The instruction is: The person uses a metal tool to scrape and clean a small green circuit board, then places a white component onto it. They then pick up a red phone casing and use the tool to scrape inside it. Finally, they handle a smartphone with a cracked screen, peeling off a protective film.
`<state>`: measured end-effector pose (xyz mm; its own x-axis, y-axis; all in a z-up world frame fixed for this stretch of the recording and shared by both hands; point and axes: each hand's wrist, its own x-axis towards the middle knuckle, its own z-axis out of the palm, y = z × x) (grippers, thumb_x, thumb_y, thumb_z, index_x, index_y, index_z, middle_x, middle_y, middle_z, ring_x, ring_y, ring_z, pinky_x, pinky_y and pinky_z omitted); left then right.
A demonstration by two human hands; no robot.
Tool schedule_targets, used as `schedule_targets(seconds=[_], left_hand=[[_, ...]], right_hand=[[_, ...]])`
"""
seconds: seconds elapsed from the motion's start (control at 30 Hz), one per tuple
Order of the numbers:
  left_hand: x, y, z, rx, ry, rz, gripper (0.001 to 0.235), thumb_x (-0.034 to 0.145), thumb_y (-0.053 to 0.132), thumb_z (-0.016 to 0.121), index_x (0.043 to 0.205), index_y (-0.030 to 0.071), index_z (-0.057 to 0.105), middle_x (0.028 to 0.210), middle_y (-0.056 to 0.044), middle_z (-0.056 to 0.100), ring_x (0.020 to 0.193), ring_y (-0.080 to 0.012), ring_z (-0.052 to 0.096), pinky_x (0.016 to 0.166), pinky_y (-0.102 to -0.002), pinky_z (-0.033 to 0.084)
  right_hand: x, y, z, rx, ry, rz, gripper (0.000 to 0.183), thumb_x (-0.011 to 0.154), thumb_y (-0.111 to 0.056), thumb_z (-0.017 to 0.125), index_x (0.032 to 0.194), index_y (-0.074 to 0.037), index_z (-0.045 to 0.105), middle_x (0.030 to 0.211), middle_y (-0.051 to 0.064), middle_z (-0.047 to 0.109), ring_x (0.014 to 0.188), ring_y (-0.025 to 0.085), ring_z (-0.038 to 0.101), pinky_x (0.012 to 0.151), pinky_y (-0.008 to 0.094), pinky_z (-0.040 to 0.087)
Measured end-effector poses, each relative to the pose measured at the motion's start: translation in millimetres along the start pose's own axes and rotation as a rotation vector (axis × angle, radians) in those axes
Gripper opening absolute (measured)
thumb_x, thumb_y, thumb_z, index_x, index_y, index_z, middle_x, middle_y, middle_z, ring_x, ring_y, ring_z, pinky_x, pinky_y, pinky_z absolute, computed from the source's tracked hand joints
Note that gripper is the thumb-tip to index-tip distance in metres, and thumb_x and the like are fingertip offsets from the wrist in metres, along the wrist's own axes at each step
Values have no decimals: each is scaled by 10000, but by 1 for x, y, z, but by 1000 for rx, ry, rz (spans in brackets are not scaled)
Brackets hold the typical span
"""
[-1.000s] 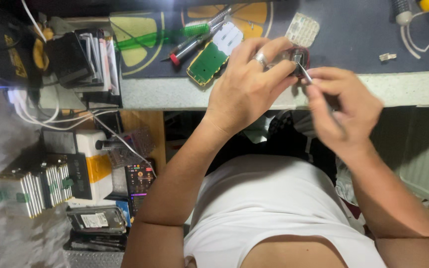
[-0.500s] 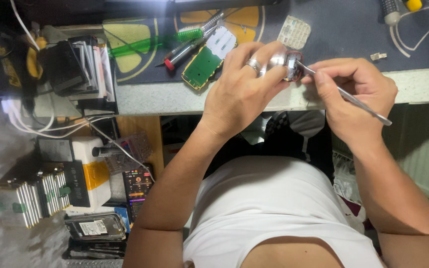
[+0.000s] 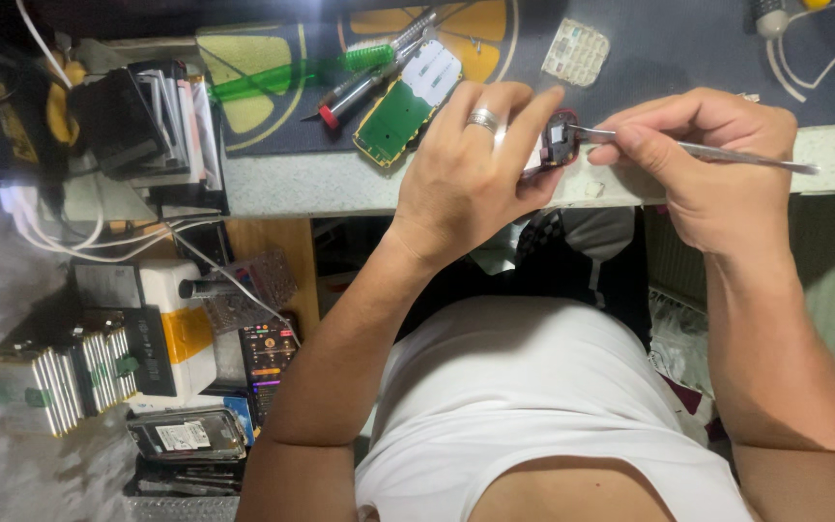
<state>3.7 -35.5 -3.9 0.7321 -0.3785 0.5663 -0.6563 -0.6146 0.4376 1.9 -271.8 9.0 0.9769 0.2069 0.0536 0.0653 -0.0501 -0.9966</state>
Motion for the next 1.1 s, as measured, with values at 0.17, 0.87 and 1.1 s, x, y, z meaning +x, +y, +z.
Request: schedule_targets(seconds=[0.17,0.87,1.1], left_hand=[[1,1,-1,-3,5,-13,430,851,157,836,1213,44,633,1120,-96,599,1010,-273,609,905,-391,551],[1,5,-5,-169,-4,-118,445,851,248,885,1216,150,649,1155,-36,625,864,-219,729,742,-359,602],[-2,1,-7,-232,-63,-116,416,876,222,867,1242,199,671,1174,-29,625,849,-161,723,726,-328,589]], right_hand=[[-5,-13,5,-258,-35,-100,43,988,63,684,1018,94,680,1015,200,724,895,178,715,798,256,587],[10,3,-13,210,-54,185,148,1071,-17,718,962,77,684,946,244,737,610,77,647,455,174,364],[8,13,-15,313,-40,211,75,1083,-1,676,1051,63,696,982,248,728,856,208,763,516,195,494]])
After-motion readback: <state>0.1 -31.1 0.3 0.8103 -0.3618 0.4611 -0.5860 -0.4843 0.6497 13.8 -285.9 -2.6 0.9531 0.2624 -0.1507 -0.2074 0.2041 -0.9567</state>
